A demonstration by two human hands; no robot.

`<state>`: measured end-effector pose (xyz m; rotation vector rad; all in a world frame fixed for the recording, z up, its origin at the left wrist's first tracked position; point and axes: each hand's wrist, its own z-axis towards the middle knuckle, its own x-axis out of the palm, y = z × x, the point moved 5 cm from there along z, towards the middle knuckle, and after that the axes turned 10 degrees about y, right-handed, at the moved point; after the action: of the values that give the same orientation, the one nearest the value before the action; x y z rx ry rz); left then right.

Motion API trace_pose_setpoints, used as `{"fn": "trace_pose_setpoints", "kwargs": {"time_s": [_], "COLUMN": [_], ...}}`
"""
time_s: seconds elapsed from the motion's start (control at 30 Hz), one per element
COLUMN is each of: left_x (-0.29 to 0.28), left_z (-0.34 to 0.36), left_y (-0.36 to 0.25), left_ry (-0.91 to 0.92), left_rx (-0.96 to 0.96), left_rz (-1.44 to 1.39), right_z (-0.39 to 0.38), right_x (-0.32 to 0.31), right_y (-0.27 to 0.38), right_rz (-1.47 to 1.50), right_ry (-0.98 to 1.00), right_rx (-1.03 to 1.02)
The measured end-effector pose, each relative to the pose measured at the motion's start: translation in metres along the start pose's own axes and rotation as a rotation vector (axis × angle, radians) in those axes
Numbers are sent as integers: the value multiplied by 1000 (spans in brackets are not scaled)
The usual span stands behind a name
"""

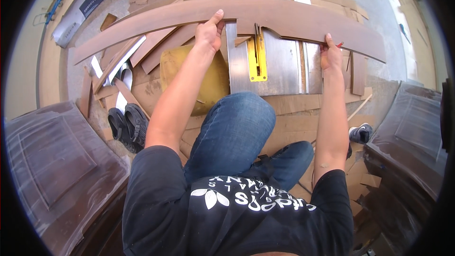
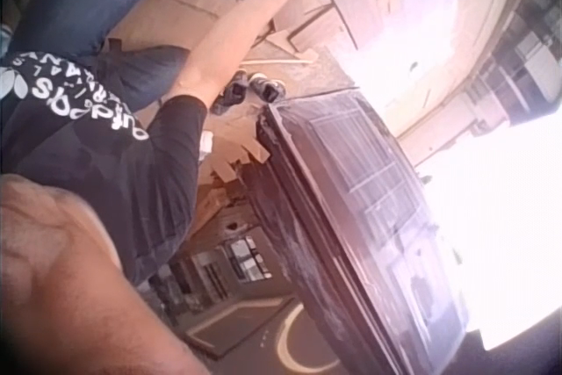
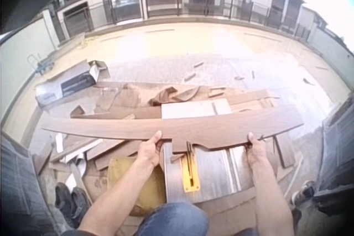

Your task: The person marks a wood plank with a pencil and then uses a table saw to make a series of cuts into it.

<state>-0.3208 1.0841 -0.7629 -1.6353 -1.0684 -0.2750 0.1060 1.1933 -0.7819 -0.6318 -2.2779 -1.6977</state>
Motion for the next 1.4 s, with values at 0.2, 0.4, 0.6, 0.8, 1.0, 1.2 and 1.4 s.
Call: {"fn": "trace_pose_setpoints", "kwargs": {"time_s": [0.2, 0.4, 0.6, 0.8, 1.0, 1.2, 1.4], "left_x": [-5, 11, 13, 3, 1, 6, 4], "left_z": [1, 62, 54, 36, 15, -1, 46], "left_y": [0, -13, -11, -3, 2, 4, -5], "left_ry": [-20, 73, 57, 41, 31, 20, 47], "left_rx": [1, 30, 16, 4, -9, -6, 21], "left_rz": [23, 26, 29, 5, -1, -15, -31], "right_z": [-6, 35, 29, 17, 3, -3, 14], "right_x": [5, 40, 38, 18, 5, -8, 28], "right_y": [-2, 13, 9, 5, 3, 2, 8], "right_rz": [-6, -31, 5, 17, 30, 26, 1], "right_ry": [-17, 8, -47, -20, -23, -3, 6], "right_rx": [9, 20, 12, -14, -26, -25, 4]}}
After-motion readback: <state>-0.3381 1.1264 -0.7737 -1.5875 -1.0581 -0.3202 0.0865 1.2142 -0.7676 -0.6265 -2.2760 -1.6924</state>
